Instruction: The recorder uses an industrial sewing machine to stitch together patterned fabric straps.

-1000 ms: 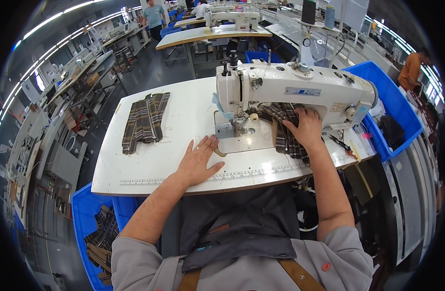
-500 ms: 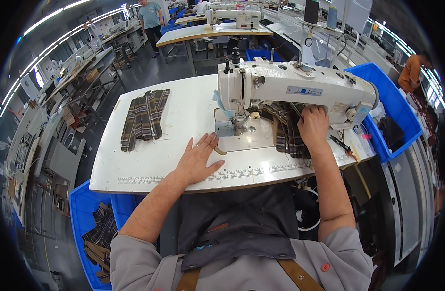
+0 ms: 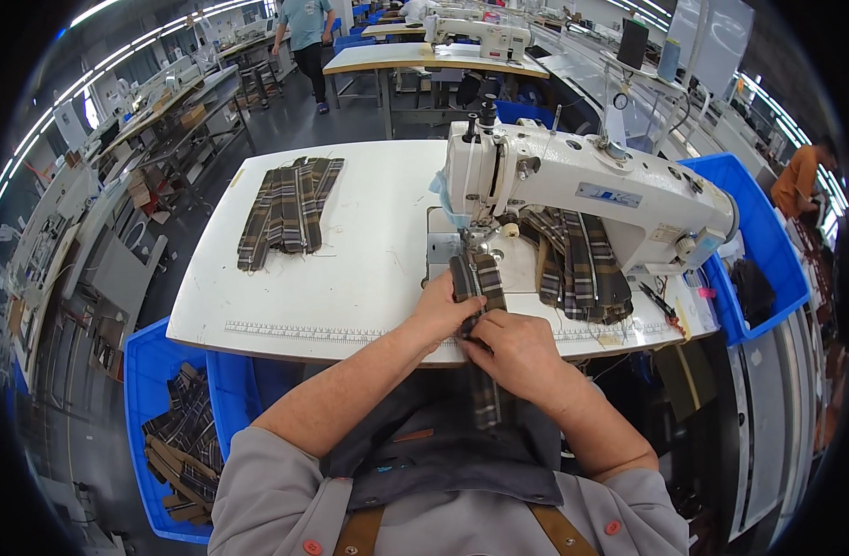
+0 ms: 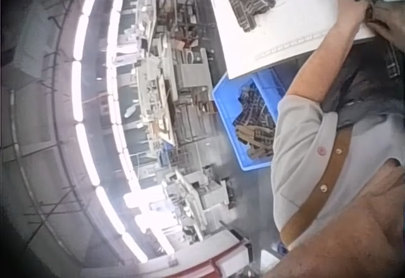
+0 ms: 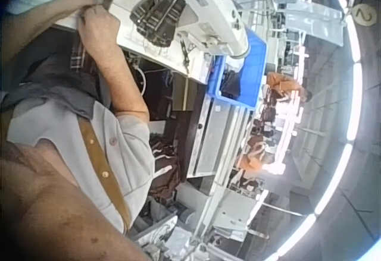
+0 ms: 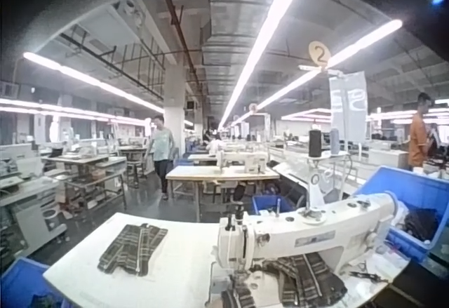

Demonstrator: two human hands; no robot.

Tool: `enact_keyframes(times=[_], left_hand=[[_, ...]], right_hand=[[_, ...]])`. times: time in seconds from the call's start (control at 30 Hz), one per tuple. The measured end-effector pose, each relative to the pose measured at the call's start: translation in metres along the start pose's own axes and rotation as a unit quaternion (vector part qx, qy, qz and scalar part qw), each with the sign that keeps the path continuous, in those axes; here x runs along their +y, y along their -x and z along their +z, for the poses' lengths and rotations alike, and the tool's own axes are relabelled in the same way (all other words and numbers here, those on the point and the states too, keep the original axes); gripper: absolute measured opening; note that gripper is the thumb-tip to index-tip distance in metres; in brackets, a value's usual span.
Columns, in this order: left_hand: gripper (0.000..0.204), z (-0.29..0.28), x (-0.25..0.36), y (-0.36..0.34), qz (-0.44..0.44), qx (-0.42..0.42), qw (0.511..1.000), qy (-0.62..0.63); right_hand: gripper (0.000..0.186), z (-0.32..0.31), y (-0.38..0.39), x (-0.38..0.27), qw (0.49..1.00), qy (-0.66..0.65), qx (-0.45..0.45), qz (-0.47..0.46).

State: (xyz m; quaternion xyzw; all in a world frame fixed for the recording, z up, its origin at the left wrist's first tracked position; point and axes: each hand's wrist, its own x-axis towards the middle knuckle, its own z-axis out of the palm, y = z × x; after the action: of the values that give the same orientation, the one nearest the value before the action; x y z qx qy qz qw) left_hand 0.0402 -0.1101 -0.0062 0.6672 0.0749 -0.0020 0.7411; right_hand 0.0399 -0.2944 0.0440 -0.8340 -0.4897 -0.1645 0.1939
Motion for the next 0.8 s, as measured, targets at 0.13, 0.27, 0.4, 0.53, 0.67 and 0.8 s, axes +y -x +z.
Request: enact_keyframes(times=[0.13,0.27,0.4,0.53,0.67,0.8], left_hand=[[0.031,-0.030,-0.008,-0.004,0.034,-0.043,0.997,0.061],[0.043,-0.041,-0.001,-0.010,0.033,-0.042,0.998,0.025],[0.046,-0.041,0.004,-0.025,0.074,-0.068,0.995,0.020],[0.038,-0.065,0.016,-0.056,0.000,-0.044,0.997,-0.056],[0.040,-0.080,0.023,-0.071,-0.050,-0.149,0.980,-0.118],[0.043,-0.082,0.008,-0.069,0.061,-0.145,0.969,-0.189]], right_hand=[[0.024,0.010,-0.022,0.031,0.985,-0.150,0.072,0.037],[0.038,0.028,-0.045,0.065,0.962,-0.236,0.074,0.115],[0.043,0.057,-0.065,0.101,0.890,-0.402,-0.081,0.198],[0.038,0.074,-0.071,0.112,0.860,-0.462,-0.115,0.181],[0.035,0.070,-0.073,0.099,0.807,-0.533,-0.100,0.235],[0.031,0.075,-0.073,0.098,0.843,-0.489,-0.106,0.199]])
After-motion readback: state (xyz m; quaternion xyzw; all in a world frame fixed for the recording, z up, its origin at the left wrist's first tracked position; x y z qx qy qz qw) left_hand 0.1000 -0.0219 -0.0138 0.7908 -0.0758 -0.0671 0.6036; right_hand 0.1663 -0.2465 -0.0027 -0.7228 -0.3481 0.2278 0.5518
